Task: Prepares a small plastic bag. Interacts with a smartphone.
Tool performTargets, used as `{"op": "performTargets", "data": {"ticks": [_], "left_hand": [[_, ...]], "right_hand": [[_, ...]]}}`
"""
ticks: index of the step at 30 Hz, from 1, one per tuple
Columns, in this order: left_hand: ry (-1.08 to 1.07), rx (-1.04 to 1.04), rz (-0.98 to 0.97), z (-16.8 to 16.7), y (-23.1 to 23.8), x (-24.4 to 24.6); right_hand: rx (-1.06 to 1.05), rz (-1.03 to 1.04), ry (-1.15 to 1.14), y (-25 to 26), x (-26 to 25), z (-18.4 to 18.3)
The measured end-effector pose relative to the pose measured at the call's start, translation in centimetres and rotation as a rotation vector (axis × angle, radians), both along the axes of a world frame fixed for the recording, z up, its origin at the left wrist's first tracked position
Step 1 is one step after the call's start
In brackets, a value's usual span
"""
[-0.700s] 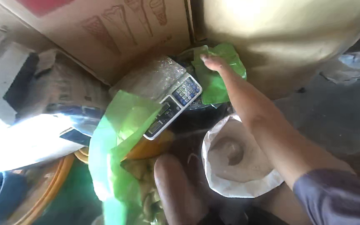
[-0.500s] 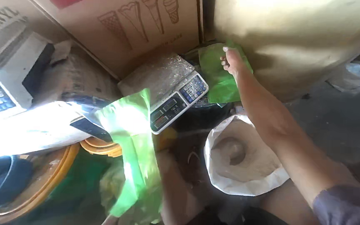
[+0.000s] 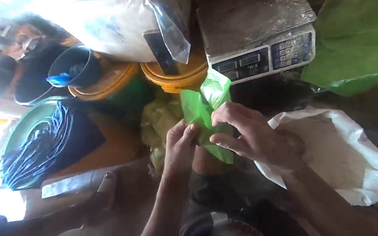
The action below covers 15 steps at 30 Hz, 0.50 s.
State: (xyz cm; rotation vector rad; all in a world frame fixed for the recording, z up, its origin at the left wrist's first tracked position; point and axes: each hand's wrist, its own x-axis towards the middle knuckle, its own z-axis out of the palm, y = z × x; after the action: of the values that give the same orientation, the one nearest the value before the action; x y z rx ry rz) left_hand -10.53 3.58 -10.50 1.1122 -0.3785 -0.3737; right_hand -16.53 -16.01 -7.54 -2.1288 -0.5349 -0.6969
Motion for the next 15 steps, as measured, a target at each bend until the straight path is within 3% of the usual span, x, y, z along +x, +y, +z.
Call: {"op": "performTargets", "data": {"ticks": [6, 10, 15], "left_hand": [[0.038, 0.106, -0.084, -2.3, 1.3, 0.0], [0.048, 0.035, -0.202, -3.7, 0.3, 0.1], [0.038, -0.025, -0.332, -3.9, -1.5, 0.1]], "right_hand": [[-0.223, -0.015, 0.365, 0.1, -2.7, -4.2], [0.086, -0.223, 0.390, 0.5, -4.4, -2.8], [0.199, -0.140, 0.473, 1.5, -4.0, -4.1]]}}
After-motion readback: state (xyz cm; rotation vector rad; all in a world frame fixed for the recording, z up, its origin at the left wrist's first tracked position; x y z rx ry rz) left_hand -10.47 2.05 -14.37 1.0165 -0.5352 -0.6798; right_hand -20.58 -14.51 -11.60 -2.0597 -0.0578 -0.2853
